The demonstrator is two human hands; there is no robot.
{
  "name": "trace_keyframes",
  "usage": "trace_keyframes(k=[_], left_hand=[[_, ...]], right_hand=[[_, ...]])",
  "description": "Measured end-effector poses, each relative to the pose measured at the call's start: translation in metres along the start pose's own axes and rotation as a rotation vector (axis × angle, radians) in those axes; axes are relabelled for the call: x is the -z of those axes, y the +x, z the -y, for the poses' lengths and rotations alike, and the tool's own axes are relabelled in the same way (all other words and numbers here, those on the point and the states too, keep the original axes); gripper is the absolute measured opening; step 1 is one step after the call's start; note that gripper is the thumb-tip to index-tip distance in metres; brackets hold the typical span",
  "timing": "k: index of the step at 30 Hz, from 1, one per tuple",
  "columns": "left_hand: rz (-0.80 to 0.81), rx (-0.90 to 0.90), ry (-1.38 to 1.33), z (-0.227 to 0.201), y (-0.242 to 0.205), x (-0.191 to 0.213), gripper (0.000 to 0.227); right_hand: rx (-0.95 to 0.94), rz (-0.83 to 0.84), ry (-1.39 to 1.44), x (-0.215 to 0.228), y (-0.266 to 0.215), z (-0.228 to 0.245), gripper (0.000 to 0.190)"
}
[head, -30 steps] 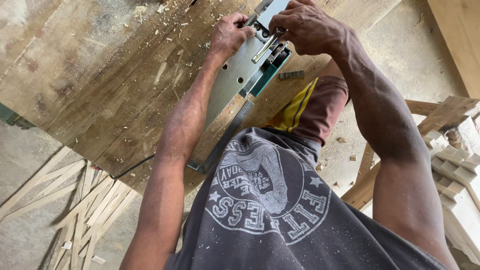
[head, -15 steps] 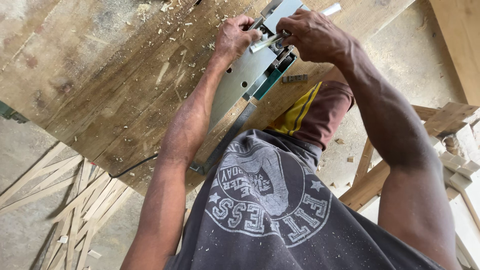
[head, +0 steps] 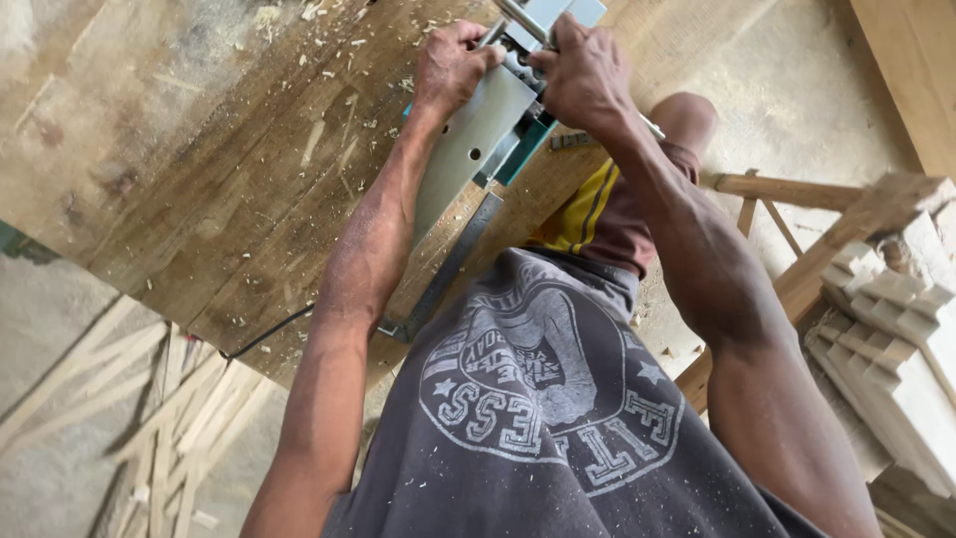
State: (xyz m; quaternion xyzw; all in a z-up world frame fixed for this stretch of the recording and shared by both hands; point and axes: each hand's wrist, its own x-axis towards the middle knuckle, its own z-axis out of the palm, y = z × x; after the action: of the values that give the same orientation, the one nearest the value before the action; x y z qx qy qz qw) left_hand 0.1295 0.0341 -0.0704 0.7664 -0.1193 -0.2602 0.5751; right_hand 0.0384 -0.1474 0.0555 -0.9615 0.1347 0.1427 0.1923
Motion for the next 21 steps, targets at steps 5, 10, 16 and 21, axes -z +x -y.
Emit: trace_keyframes(k=[5, 10, 16, 21], left_hand=[[-0.007, -0.108, 0.110, -0.030, -0.003, 0.016, 0.027], [0.005, -0.293, 0.079, -0.010, -0.016, 0.008, 0.031], [0.047, 0.017, -0.019, 0.000, 0.010, 0.007, 0.020], [0.006, -0.029, -0.053, 0.019, 0.014, -0.001, 0.014]], right_hand=[[0.348, -0.142, 0.031, 0.035, 0.002, 0.016, 0.021], [0.373, -0.027, 0.060, 0.055, -0.011, 0.011, 0.013], [0.545, 0.016, 0.002, 0.045, 0.034, 0.004, 0.014], [0.617, 0.122, -0.162, 0.032, 0.053, 0.010, 0.009]])
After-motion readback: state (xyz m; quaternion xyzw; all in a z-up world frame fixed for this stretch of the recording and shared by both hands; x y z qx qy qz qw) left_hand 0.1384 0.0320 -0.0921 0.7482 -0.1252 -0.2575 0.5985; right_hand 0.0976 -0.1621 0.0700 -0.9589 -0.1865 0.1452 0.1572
